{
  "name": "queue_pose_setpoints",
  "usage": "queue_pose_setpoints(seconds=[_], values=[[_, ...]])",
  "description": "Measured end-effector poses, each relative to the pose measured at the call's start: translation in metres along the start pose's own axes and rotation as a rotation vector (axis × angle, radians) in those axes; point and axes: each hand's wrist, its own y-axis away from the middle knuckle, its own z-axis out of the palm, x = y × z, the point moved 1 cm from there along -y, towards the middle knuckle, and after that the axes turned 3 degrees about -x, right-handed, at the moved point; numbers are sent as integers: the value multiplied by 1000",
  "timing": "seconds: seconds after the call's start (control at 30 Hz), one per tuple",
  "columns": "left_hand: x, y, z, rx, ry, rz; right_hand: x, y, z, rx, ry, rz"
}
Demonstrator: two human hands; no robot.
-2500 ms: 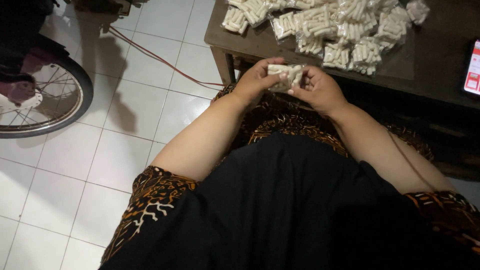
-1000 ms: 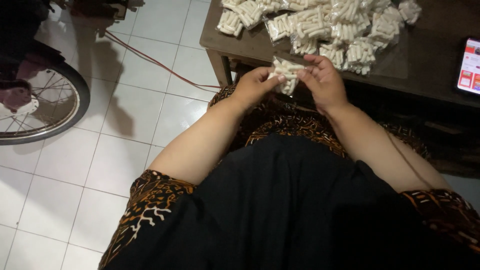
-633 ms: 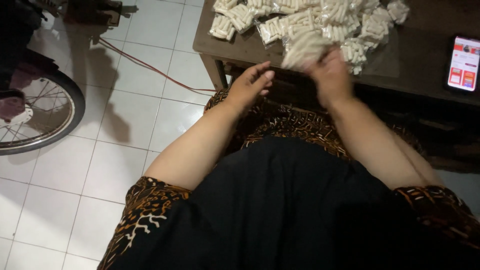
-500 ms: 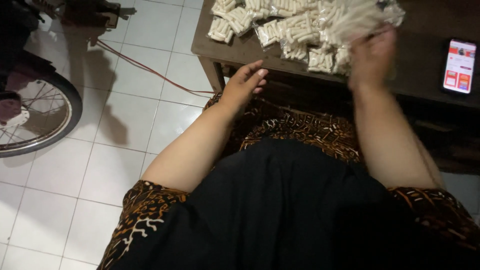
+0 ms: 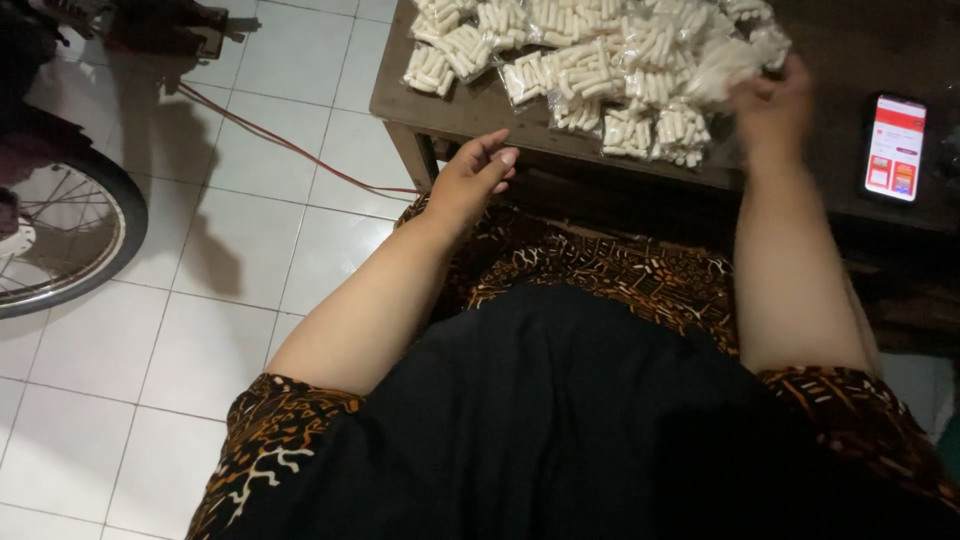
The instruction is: Packing small white snacks into individual plastic bags by hand.
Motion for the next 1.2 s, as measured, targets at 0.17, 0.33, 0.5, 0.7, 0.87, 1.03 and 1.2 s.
queue_pose_setpoints(seconds=[0.17,0.33,0.5,0.7,0.87,1.03,1.2], values=[[-5,-3,-3,6,46,13,-16,10,21,-9,314,21],[24,1,-1,171,218,14,-104,10,60,108,673,-448],[13,-21,-24,306,436,61,-221,45,165,-264,638,-425],[6,-26,-43,342,570,152,-188,63,284,-584,894,-665],[8,-28,-46,340,629,161,-189,55,312,-567,897,-727],[13,-27,-46,332,603,126,-181,49,313,-601,914,-671],[16,-25,-51,347,567,129,-224,58,269,-527,586,-682]])
